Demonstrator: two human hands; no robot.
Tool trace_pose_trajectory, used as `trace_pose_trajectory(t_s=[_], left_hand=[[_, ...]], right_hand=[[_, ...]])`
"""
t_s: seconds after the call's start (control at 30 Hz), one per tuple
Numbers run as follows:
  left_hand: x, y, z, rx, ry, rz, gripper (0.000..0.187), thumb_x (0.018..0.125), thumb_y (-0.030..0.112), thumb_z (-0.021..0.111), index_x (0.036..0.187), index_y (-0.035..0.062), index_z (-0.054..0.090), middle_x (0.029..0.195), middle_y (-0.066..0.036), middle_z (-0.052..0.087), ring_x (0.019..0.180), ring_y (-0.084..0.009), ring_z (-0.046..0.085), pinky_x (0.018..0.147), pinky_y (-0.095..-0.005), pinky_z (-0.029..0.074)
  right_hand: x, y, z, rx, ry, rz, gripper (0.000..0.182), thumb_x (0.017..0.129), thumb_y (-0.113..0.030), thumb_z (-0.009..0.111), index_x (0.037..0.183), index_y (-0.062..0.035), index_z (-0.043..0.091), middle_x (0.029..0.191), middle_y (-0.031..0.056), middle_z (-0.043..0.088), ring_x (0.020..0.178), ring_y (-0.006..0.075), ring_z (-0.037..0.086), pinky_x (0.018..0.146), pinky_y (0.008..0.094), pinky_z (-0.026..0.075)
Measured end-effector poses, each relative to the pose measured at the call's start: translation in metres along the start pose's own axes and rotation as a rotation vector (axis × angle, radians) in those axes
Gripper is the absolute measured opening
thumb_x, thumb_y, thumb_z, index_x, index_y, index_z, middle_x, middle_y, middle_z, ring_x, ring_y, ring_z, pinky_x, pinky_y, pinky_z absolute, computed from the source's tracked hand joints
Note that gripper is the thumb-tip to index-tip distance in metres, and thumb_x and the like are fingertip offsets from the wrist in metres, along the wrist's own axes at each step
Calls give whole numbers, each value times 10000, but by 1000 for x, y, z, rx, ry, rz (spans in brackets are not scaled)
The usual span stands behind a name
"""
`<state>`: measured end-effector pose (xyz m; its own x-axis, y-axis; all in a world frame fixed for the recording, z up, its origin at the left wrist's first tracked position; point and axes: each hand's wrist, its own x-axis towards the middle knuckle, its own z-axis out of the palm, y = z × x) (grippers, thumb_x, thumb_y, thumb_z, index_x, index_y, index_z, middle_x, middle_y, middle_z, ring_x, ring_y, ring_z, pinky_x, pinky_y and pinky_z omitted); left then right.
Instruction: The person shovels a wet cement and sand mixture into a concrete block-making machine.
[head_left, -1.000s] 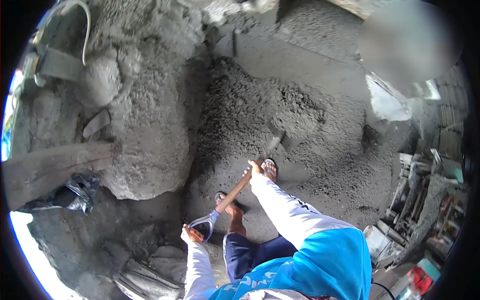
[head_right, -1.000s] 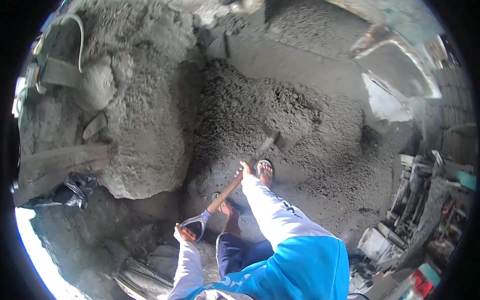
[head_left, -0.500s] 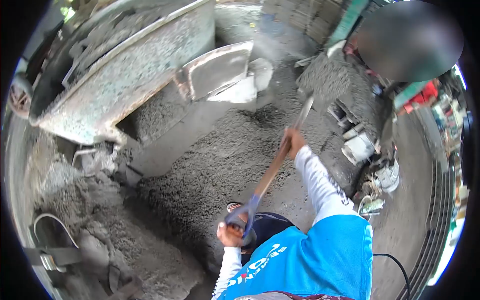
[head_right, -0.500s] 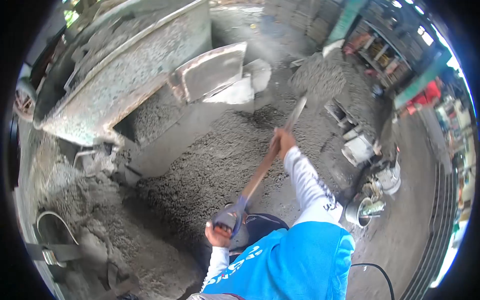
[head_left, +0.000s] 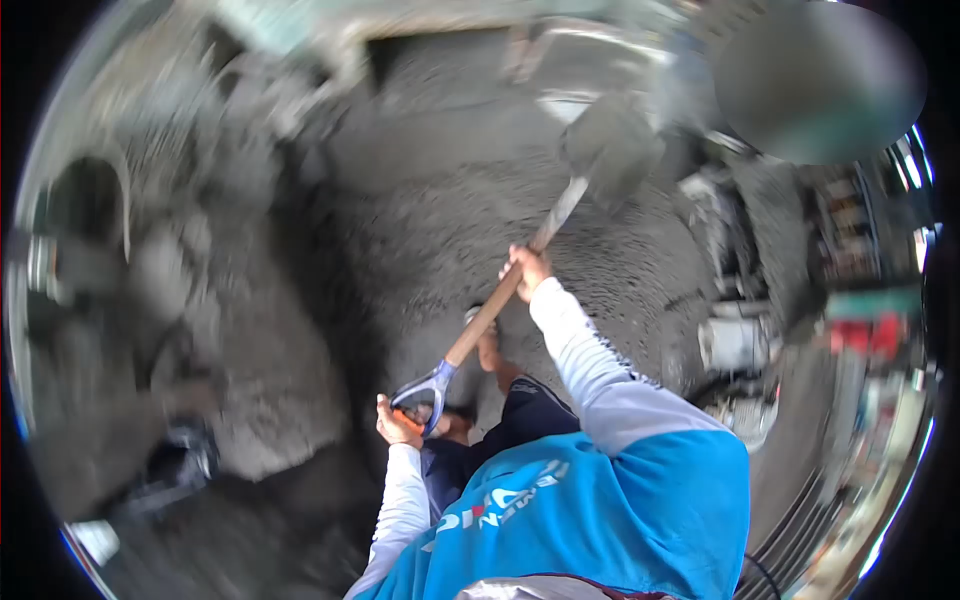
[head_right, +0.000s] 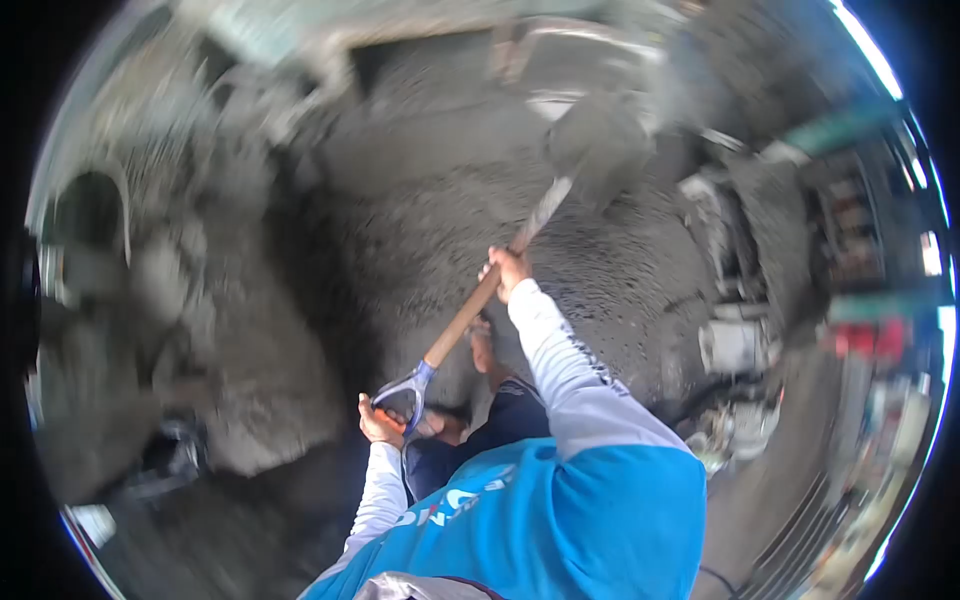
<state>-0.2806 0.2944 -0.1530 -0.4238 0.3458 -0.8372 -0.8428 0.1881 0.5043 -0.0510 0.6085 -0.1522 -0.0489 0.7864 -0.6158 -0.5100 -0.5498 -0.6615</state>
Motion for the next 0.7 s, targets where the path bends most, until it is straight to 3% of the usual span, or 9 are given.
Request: trace_pose_trajectory(t_s=[0.13,0.17,0.2,0.23,0.27,0.3,0.5,0.6,0.7], left_hand=[[-60,-55,-192,-270,590,-250,518,830,499,655,555,204,330,466,54,277,375,-113,287,373,-303,257],[-88,-82,-246,-308,750,-278,529,814,509,665,547,208,322,458,60,271,370,-105,275,366,-308,236],[-147,-101,-295,-249,799,-280,408,798,514,675,679,164,502,563,15,430,461,-153,455,430,-341,398],[-195,-84,-248,-290,949,-110,421,799,521,658,926,126,584,741,-35,538,741,-234,604,644,-404,534],[-236,-125,-304,-178,1019,4,498,829,512,609,1126,115,565,941,-84,595,1007,-296,591,870,-449,518],[-270,-151,-359,-505,1003,-299,500,872,499,540,1193,116,555,987,-103,596,1045,-296,576,893,-470,504],[-177,-168,-345,-551,916,-73,463,892,472,522,1131,79,575,833,-65,539,827,-248,569,766,-446,509],[-27,-137,-240,-281,1198,-192,336,859,400,637,817,92,509,704,-13,429,567,-162,457,454,-301,417],[20,-172,-216,-252,1074,85,382,866,439,634,753,130,439,626,5,377,463,-137,377,369,-311,316]], right_hand=[[-18,288,-62,-60,-88,679,106,797,-148,650,783,-80,570,554,74,518,474,275,551,466,423,486],[-66,334,-67,-212,115,747,101,812,-145,640,789,-75,571,554,77,517,478,270,562,460,411,484],[-106,373,-78,-316,184,864,113,813,-162,640,788,-78,570,559,76,518,479,268,559,462,411,484],[-140,402,-92,-384,204,986,125,814,-179,640,788,-80,570,563,76,518,480,266,556,463,412,484],[-167,426,-106,-429,204,1073,137,815,-196,640,787,-83,569,568,75,518,480,264,553,464,413,483],[-184,439,-114,-467,210,1149,150,816,-214,640,786,-85,569,573,75,519,481,263,550,465,414,483],[-102,501,-122,-572,114,1282,232,823,-316,640,780,-100,566,602,72,521,487,251,531,471,419,482],[25,517,-85,-560,34,1289,275,826,-367,640,777,-107,565,616,70,522,489,246,522,474,422,482],[64,496,-78,-623,-105,896,259,786,-328,702,815,-104,577,648,66,539,494,229,525,456,404,471]])
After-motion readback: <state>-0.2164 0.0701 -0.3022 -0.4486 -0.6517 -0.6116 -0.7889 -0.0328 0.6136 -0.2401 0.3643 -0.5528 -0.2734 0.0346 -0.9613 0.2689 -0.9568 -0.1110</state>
